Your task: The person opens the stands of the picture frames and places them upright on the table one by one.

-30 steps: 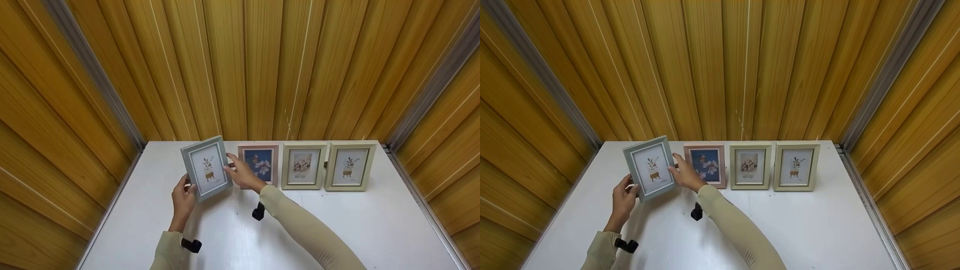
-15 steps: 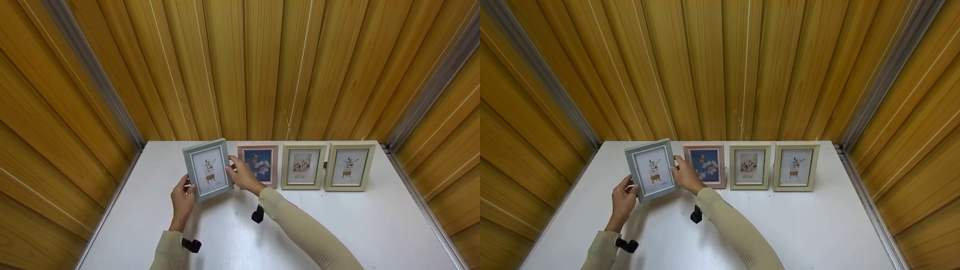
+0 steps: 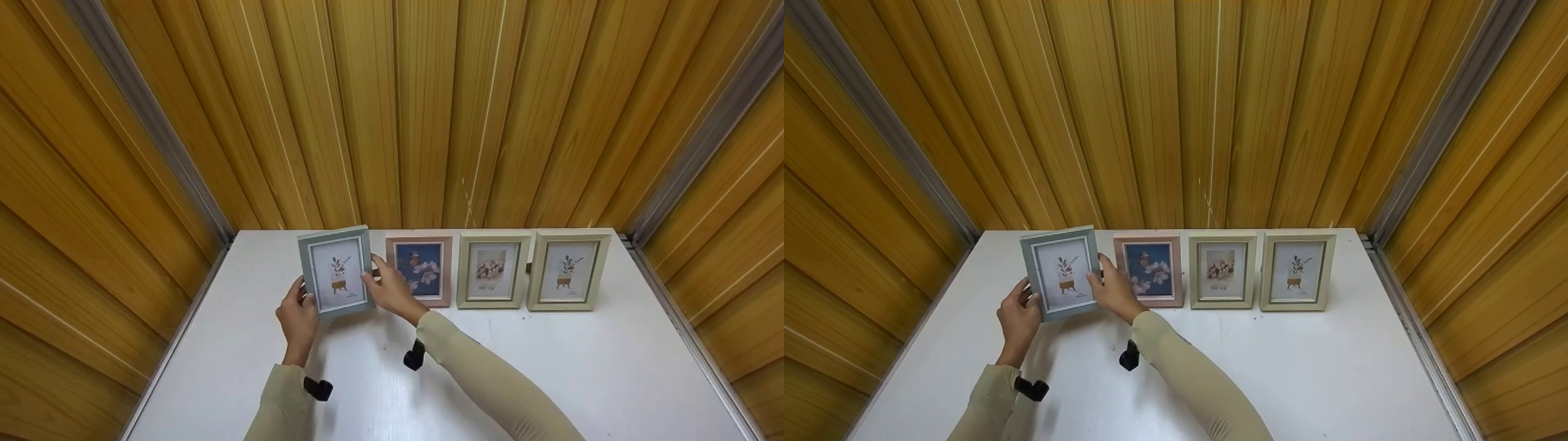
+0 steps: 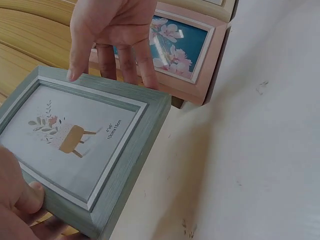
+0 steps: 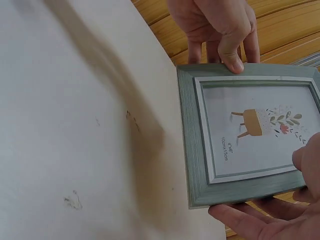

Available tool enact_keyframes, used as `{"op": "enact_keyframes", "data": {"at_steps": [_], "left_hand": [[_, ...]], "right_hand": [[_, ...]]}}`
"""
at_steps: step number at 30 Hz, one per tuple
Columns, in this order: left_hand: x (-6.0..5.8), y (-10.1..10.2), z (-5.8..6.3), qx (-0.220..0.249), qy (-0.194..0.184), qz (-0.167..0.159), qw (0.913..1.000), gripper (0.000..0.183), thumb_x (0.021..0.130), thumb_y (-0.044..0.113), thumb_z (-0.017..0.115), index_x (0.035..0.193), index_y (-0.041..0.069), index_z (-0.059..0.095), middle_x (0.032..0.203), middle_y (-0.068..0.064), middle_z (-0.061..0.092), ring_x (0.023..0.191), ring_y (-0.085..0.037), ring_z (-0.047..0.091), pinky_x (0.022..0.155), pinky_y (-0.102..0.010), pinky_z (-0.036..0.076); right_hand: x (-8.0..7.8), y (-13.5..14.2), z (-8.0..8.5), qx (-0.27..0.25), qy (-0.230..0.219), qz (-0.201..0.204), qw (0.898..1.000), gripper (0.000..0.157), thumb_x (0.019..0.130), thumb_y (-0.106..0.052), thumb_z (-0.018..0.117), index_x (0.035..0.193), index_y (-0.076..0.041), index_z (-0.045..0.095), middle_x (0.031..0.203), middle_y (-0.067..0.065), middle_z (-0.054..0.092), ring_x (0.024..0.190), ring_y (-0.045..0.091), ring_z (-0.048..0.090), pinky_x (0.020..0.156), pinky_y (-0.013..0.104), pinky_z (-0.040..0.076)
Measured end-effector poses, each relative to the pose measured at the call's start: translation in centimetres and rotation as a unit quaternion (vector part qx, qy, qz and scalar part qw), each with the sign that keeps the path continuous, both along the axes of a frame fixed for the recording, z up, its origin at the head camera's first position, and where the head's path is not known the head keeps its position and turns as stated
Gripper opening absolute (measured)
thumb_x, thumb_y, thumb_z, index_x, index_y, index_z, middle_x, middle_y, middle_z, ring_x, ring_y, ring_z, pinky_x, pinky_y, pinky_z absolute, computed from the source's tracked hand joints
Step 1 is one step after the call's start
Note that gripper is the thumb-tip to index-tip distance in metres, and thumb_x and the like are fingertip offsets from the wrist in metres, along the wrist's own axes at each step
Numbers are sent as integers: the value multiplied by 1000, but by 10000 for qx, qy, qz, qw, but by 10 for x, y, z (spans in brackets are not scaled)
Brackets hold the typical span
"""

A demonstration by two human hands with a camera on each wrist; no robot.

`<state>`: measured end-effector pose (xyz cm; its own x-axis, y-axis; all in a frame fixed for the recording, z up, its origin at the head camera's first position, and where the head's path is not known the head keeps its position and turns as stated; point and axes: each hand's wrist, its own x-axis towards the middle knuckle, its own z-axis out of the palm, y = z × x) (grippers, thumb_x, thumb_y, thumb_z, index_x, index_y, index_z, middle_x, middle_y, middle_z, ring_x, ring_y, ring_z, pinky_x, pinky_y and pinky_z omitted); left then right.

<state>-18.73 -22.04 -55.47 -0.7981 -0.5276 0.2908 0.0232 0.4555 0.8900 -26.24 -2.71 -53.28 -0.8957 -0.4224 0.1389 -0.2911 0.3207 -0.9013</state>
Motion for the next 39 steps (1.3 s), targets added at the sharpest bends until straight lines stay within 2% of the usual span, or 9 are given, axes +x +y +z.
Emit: {"op": "enact_keyframes", "data": {"at_steps": [4, 8, 15, 20, 28, 39], "left_hand": [[-7, 4, 3, 148, -145, 137, 9997, 47, 98, -12, 56, 144, -4, 54, 136, -26, 62, 124, -39, 62, 101, -46, 52], [-14, 9, 6, 158, -285, 119, 9994, 46, 102, -7, 50, 148, -2, 50, 143, -24, 58, 132, -38, 57, 107, -48, 47], [-24, 11, 6, 150, -461, -312, 9983, 46, 110, 6, 39, 156, 1, 39, 151, -23, 49, 140, -39, 47, 113, -53, 40], [-28, 9, 4, 150, -432, -416, 9981, 46, 111, 12, 40, 156, 3, 40, 152, -22, 50, 140, -38, 48, 112, -53, 41], [-33, 7, 1, 125, -349, -491, 9981, 46, 112, 18, 41, 154, 1, 41, 149, -24, 52, 137, -39, 50, 111, -53, 42], [-42, 1, -14, 169, -542, -492, 9972, 46, 113, 28, 38, 149, 2, 48, 143, -23, 58, 134, -39, 54, 109, -53, 44]], "right_hand": [[4, -6, 0, -159, -152, -102, 9997, 59, 108, -23, 54, 160, -8, 32, 143, 20, 58, 120, 33, 65, 95, 45, 56], [6, -10, 0, -247, -188, -243, 9992, 66, 107, -23, 55, 163, -8, 23, 154, 21, 47, 132, 36, 56, 102, 47, 51], [8, -12, -2, -67, -263, -450, 9986, 81, 104, -27, 59, 165, -5, 10, 167, 18, 24, 148, 36, 35, 118, 51, 33], [10, -12, -1, 28, -347, -544, 9979, 81, 104, -28, 59, 165, -5, 10, 169, 17, 19, 151, 36, 30, 121, 52, 27], [10, -17, -3, 57, -330, -531, 9980, 85, 103, -26, 59, 166, -10, 3, 171, 13, 12, 152, 35, 26, 121, 52, 26], [10, -22, -17, -126, -444, -437, 9980, 90, 103, -24, 59, 164, -8, -6, 172, 16, 3, 155, 33, 16, 124, 49, 20]]}}
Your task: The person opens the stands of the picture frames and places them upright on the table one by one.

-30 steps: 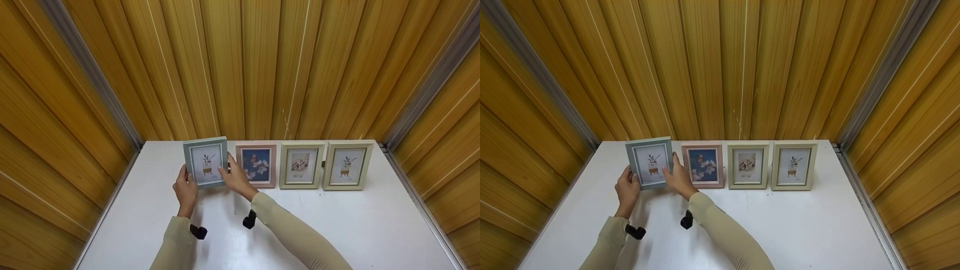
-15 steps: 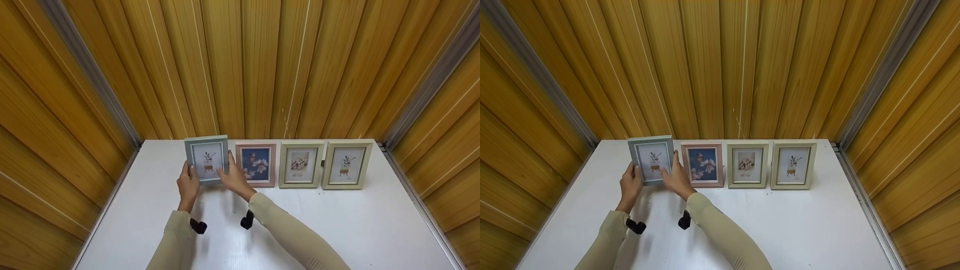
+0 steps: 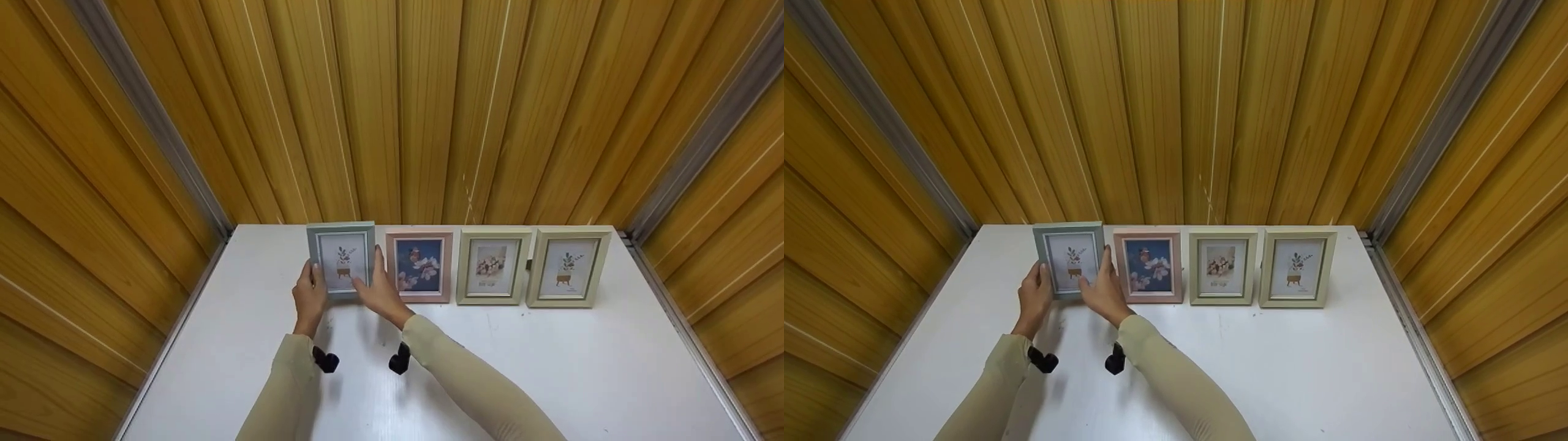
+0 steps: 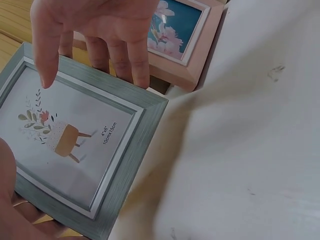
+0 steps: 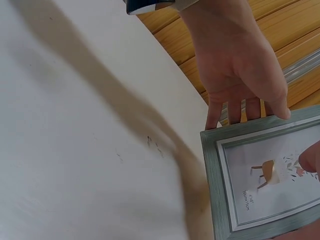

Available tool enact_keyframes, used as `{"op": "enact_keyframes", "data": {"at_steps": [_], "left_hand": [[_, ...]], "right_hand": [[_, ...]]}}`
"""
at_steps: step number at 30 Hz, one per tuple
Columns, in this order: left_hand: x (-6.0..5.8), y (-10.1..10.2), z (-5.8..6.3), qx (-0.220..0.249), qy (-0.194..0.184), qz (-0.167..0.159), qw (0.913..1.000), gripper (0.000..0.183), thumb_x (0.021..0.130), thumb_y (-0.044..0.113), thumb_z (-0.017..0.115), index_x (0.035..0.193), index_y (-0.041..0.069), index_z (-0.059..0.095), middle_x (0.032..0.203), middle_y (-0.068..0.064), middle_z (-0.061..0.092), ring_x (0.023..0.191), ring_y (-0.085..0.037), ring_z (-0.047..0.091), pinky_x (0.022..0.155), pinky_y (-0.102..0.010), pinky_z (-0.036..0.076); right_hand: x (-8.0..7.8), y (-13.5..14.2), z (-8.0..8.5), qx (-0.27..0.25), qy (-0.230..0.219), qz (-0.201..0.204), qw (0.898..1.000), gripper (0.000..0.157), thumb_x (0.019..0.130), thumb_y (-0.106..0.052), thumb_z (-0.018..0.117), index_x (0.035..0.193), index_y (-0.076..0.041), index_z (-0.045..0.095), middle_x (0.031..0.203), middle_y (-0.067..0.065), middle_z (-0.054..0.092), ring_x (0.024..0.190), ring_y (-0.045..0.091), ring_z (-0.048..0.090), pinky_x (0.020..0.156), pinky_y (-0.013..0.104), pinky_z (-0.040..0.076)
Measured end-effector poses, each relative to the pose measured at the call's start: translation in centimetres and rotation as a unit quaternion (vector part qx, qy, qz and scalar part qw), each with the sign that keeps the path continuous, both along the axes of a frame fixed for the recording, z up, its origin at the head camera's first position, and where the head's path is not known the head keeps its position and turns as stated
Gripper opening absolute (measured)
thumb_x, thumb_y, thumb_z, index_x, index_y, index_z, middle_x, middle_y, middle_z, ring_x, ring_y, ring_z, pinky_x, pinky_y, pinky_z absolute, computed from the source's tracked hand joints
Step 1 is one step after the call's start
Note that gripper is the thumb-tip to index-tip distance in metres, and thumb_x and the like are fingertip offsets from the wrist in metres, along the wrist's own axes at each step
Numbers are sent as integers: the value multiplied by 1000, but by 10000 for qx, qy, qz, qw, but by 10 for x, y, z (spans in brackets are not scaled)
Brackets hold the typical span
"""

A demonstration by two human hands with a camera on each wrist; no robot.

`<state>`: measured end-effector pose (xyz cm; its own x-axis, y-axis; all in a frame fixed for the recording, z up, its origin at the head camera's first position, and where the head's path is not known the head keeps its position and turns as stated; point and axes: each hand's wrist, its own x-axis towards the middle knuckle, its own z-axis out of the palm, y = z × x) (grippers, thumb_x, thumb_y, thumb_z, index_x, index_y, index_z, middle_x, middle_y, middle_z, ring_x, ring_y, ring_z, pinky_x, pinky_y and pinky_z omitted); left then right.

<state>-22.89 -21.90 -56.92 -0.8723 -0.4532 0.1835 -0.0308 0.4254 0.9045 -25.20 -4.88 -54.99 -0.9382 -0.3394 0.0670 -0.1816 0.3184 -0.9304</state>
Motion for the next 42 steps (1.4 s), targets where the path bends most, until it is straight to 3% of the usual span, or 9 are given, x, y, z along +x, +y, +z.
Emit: {"op": "enact_keyframes", "data": {"at_steps": [11, 18, 26, 42], "left_hand": [[-4, -4, -14, 183, 56, -139, 9997, 47, 113, 30, 38, 148, 1, 51, 142, -23, 59, 135, -38, 53, 110, -52, 42], [-5, -4, -19, -24, 133, -91, 9999, 41, 112, 26, 41, 140, 0, 57, 131, -24, 66, 125, -41, 60, 103, -55, 47], [-9, -4, -23, -3, 99, -155, 9998, 44, 112, 27, 41, 146, 0, 52, 135, -24, 63, 126, -40, 59, 104, -54, 46], [-9, -5, -25, 53, -17, -188, 9998, 45, 112, 28, 41, 149, 3, 49, 137, -23, 63, 126, -38, 60, 104, -53, 47]], "right_hand": [[5, -4, -8, -43, 120, -144, 9998, 91, 103, -20, 60, 164, -6, -6, 171, 18, 4, 155, 35, 15, 123, 48, 21], [7, -5, -13, -88, -6, -219, 9997, 91, 103, -21, 60, 164, -7, -6, 172, 16, 0, 155, 36, 15, 122, 52, 23], [7, -5, -18, 86, 252, -424, 9987, 91, 100, -19, 62, 164, -4, -1, 171, 18, 6, 155, 35, 15, 122, 51, 23], [5, -3, -21, 15, 292, -295, 9991, 90, 101, -15, 61, 164, -6, -3, 171, 16, 4, 156, 34, 14, 122, 50, 24]]}}
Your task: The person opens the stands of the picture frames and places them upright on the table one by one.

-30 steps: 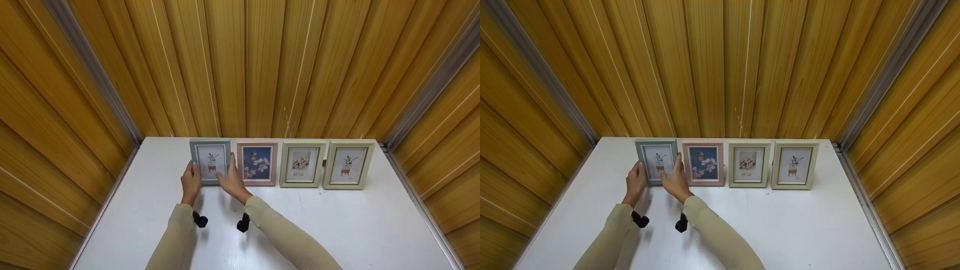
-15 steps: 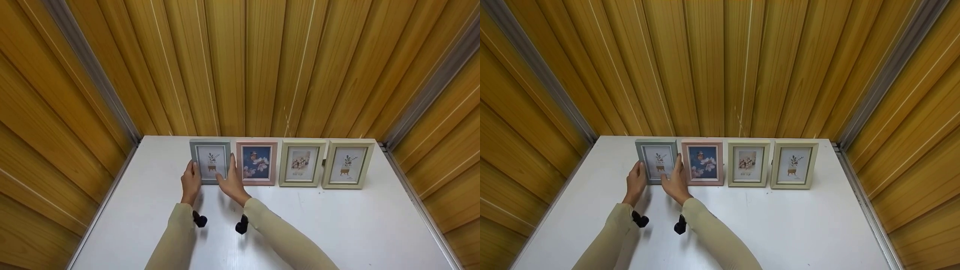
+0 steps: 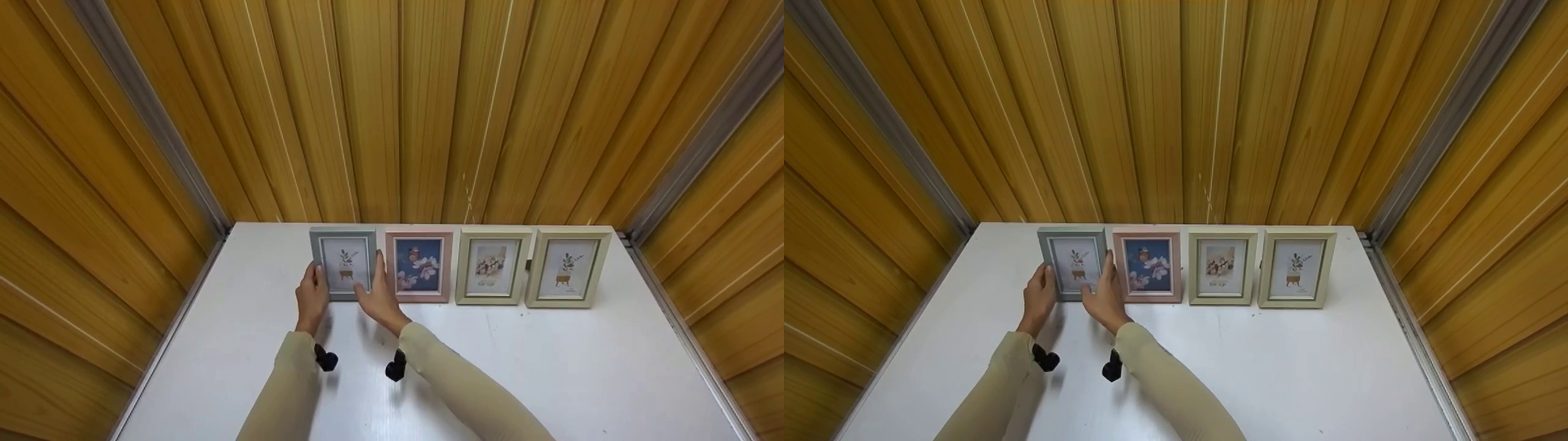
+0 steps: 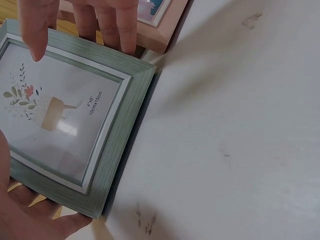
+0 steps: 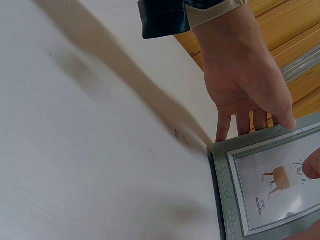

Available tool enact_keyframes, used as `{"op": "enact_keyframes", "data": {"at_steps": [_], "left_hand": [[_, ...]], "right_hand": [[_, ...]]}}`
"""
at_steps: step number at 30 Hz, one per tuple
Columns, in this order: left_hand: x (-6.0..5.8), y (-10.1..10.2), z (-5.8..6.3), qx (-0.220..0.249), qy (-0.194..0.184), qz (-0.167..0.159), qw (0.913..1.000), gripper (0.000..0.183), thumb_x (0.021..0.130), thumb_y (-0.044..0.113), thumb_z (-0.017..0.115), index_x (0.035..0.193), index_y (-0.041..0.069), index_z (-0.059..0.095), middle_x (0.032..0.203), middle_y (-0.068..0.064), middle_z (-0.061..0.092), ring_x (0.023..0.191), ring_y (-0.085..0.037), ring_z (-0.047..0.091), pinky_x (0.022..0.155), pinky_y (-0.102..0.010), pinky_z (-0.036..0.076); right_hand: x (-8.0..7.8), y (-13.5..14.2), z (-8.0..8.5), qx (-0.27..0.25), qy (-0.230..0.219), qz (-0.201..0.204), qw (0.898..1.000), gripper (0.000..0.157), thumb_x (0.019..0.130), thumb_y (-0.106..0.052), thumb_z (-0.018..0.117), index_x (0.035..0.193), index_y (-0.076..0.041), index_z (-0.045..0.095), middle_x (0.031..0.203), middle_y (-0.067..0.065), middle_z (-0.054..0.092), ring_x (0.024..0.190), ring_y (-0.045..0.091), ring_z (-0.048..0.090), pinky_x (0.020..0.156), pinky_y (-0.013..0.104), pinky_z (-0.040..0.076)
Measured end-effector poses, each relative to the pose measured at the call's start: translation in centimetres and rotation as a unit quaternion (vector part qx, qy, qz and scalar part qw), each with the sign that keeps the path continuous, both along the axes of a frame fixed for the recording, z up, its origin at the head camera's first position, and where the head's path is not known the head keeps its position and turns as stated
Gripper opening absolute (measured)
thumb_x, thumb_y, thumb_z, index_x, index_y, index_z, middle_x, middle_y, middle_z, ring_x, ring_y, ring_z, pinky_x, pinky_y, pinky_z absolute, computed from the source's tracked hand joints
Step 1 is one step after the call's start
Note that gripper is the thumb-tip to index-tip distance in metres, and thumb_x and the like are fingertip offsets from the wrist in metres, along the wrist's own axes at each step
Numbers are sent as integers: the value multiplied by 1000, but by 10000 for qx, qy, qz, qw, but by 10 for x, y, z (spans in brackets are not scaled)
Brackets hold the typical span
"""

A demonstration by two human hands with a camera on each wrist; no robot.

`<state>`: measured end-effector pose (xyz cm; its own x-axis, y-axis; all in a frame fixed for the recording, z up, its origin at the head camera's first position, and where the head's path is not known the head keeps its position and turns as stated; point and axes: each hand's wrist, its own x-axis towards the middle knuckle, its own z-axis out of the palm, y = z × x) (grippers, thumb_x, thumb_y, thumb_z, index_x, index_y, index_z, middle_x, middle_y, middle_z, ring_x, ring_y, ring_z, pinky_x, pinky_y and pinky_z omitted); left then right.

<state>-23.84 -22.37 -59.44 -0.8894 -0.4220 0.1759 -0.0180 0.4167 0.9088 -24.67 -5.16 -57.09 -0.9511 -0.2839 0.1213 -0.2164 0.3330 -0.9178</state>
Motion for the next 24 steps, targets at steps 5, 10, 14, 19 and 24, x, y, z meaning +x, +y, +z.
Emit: {"op": "enact_keyframes", "data": {"at_steps": [5, 10, 14, 19, 24], "left_hand": [[-1, 0, 0, 35, -49, -65, 10000, 47, 112, 28, 41, 151, 2, 47, 138, -24, 62, 127, -38, 59, 105, -52, 47], [-3, -1, 2, 55, -44, -143, 9999, 50, 112, 30, 41, 152, 0, 45, 140, -24, 60, 130, -38, 58, 108, -52, 45], [0, -4, 1, 85, -76, -228, 9997, 51, 112, 31, 41, 154, 2, 42, 145, -23, 56, 134, -37, 55, 111, -51, 42], [11, -8, -2, 224, -193, -321, 9990, 52, 112, 32, 42, 157, 6, 39, 153, -20, 50, 138, -37, 50, 113, -49, 41], [22, -10, 2, 413, -134, -261, 9987, 52, 112, 30, 44, 156, 4, 39, 155, -22, 46, 139, -38, 49, 114, -46, 41]], "right_hand": [[2, 1, 4, 156, -94, -27, 9998, 87, 103, -16, 58, 164, -8, -3, 172, 15, 4, 155, 33, 16, 122, 49, 24], [5, 6, 14, 124, -184, -1, 9998, 83, 104, -17, 56, 164, -6, -1, 171, 17, 8, 154, 36, 20, 121, 52, 25], [8, 10, 20, 220, -332, 27, 9992, 81, 104, -20, 55, 165, -6, 4, 170, 18, 13, 153, 36, 23, 121, 53, 26], [13, 18, 25, 417, -294, 216, 9985, 76, 103, -21, 55, 164, -3, 13, 168, 20, 22, 151, 37, 29, 120, 52, 28], [19, 30, 28, 453, -185, 668, 9966, 72, 103, -20, 57, 161, 1, 20, 162, 25, 32, 141, 45, 43, 113, 54, 38]]}}
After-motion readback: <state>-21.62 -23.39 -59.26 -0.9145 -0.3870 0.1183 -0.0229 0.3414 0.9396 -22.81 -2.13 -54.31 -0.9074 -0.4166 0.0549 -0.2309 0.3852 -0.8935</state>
